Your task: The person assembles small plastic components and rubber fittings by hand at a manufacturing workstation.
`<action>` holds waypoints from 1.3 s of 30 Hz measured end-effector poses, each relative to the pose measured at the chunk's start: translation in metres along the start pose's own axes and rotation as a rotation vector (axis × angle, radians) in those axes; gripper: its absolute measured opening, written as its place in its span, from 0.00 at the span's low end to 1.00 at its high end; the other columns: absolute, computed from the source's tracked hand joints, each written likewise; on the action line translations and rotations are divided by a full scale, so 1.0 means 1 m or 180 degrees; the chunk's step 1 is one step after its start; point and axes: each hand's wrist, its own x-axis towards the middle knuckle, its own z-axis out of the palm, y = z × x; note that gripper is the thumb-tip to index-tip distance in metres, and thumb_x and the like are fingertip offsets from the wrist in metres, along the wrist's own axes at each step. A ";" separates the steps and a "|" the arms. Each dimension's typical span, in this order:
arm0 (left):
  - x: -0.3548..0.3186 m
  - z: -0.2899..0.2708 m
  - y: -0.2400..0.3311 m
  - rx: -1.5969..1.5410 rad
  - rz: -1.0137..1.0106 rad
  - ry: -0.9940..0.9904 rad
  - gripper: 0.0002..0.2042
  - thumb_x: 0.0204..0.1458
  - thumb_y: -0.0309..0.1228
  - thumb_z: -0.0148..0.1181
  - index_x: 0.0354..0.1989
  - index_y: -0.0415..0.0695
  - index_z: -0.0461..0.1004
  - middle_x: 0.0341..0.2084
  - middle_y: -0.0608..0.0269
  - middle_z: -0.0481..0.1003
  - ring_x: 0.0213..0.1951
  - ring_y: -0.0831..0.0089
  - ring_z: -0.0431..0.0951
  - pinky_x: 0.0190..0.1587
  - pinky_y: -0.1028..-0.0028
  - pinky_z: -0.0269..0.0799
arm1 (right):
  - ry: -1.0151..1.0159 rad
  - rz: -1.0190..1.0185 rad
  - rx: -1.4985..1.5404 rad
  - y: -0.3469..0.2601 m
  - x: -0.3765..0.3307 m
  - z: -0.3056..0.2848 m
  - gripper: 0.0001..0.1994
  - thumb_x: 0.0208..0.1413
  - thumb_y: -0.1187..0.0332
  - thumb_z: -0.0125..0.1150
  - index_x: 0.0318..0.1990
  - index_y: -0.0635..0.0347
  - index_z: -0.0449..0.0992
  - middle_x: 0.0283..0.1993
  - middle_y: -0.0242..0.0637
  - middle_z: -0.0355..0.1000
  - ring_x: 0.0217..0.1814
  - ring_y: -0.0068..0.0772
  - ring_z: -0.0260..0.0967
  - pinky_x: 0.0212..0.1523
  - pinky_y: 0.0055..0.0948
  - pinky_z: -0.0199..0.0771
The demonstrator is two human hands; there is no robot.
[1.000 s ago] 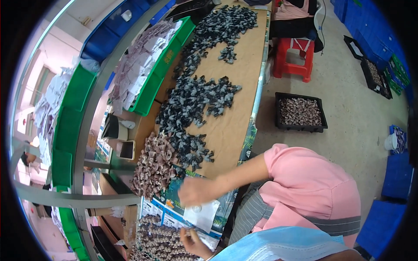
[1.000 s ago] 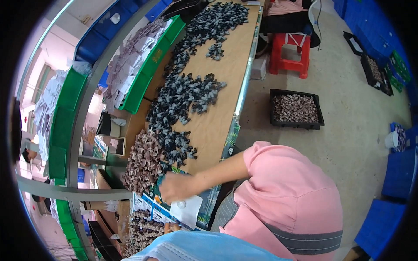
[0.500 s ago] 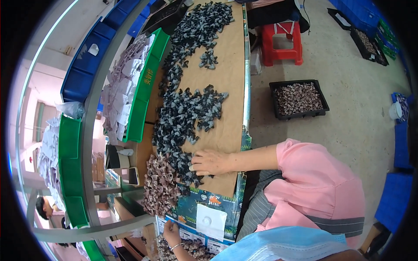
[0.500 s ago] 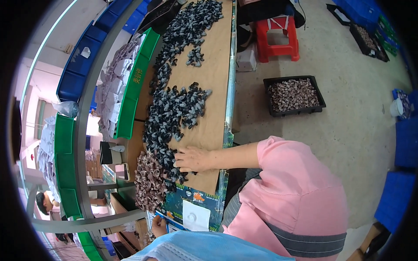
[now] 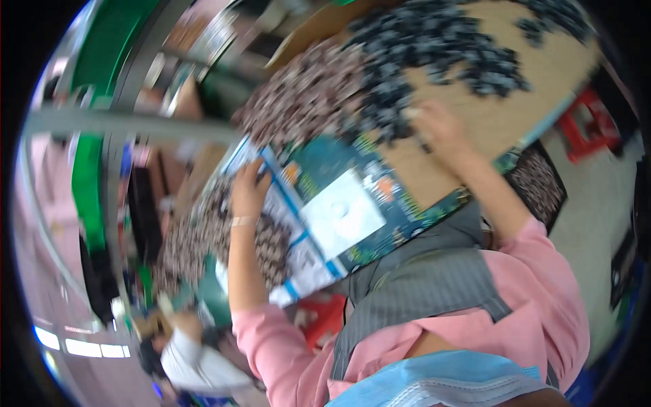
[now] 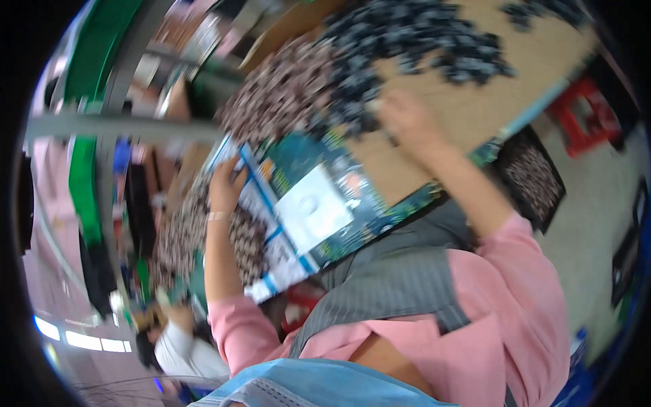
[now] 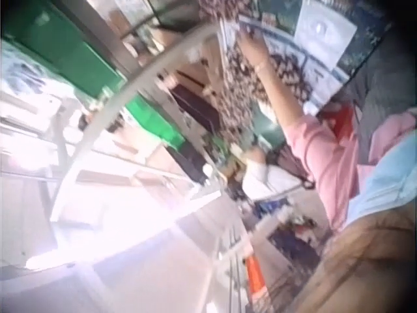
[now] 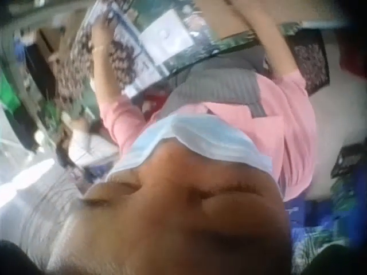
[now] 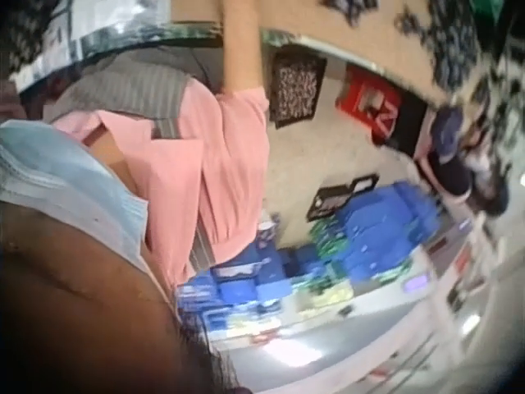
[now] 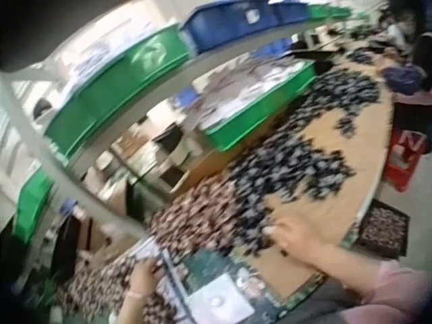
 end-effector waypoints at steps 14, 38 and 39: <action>-0.022 -0.027 -0.023 0.0723 -0.0468 -0.0301 0.14 0.49 0.29 0.61 0.46 0.50 0.77 0.37 0.56 0.77 0.41 0.54 0.77 0.42 0.59 0.74 | -0.0394 0.0290 -0.0041 -0.008 0.003 -0.001 0.07 0.53 0.74 0.62 0.40 0.61 0.75 0.39 0.37 0.69 0.42 0.41 0.69 0.40 0.35 0.70; 0.027 0.034 -0.033 0.0028 0.0046 0.0320 0.16 0.49 0.26 0.62 0.47 0.43 0.75 0.39 0.50 0.73 0.42 0.52 0.76 0.46 0.62 0.73 | -0.0180 0.0391 0.1171 -0.003 0.008 0.000 0.10 0.55 0.75 0.61 0.45 0.57 0.78 0.36 0.36 0.71 0.37 0.37 0.70 0.36 0.30 0.69; 0.024 0.032 -0.026 -0.0149 -0.0094 0.0064 0.15 0.48 0.25 0.63 0.46 0.41 0.76 0.39 0.52 0.73 0.40 0.57 0.77 0.45 0.65 0.74 | -0.0318 0.0398 0.0784 0.000 0.006 0.000 0.11 0.57 0.70 0.60 0.47 0.54 0.78 0.35 0.33 0.70 0.37 0.36 0.69 0.39 0.32 0.66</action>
